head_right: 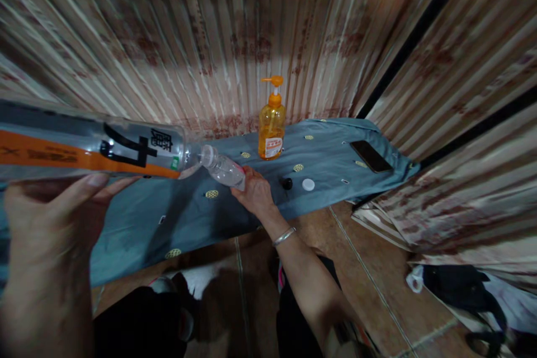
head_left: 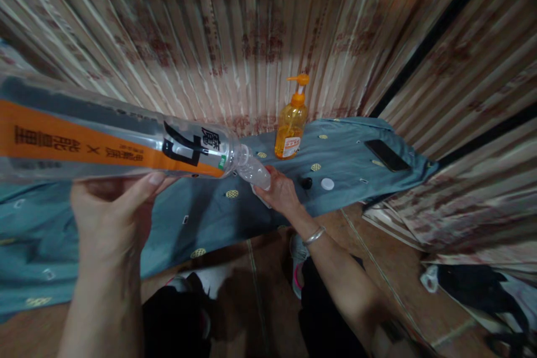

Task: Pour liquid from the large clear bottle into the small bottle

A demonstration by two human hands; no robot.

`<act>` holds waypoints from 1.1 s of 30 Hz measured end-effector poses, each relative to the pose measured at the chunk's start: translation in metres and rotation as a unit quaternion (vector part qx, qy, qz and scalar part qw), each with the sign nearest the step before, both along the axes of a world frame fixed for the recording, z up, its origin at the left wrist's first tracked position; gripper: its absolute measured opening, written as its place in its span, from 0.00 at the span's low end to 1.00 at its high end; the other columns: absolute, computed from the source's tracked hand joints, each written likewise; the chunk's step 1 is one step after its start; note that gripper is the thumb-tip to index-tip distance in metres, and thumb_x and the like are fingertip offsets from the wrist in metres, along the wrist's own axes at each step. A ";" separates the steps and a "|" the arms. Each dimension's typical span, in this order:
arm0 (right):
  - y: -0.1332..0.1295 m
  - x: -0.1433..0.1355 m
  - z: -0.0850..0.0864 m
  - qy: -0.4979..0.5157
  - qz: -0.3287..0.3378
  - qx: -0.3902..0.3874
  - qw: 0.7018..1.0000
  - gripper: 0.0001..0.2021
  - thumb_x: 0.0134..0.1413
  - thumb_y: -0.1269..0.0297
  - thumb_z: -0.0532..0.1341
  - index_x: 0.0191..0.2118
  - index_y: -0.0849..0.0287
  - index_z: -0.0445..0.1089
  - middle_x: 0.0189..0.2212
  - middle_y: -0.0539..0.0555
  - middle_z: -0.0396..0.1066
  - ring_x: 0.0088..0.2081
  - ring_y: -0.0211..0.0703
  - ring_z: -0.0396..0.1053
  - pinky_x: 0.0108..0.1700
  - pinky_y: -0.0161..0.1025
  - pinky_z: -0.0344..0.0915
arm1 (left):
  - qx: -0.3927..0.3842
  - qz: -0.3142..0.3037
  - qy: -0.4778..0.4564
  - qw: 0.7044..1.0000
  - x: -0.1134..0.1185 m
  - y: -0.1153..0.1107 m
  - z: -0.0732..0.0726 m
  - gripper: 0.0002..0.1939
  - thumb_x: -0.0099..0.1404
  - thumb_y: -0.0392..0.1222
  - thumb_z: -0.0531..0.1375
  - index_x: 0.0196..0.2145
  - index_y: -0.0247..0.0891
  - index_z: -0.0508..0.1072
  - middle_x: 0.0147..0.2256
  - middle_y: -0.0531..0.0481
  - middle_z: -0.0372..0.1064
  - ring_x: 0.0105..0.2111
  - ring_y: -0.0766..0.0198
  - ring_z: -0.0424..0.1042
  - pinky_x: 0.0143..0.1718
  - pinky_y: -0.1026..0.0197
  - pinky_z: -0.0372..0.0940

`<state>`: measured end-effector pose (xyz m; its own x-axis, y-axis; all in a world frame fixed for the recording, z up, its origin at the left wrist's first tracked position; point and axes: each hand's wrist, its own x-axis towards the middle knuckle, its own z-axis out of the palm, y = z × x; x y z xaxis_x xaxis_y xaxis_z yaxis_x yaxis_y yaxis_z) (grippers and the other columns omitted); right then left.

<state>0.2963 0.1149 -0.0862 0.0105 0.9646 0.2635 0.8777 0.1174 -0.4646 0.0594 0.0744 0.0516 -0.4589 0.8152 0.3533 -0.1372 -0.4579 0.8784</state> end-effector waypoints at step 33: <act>-0.001 -0.004 0.000 0.000 0.000 -0.008 1.000 0.30 0.60 0.58 0.69 0.64 0.67 0.68 0.54 0.67 0.81 0.55 0.55 0.80 0.57 0.43 0.73 | 0.035 -0.019 0.019 0.999 -0.002 0.000 0.000 0.21 0.33 0.38 0.82 0.22 0.39 0.77 0.29 0.53 0.80 0.29 0.63 0.80 0.34 0.57 0.84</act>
<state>0.2923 0.1136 -0.0861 0.0111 0.9686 0.2485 0.8779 0.1095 -0.4661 0.0578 0.0746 0.0521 -0.4132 0.8041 0.4274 -0.1224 -0.5141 0.8489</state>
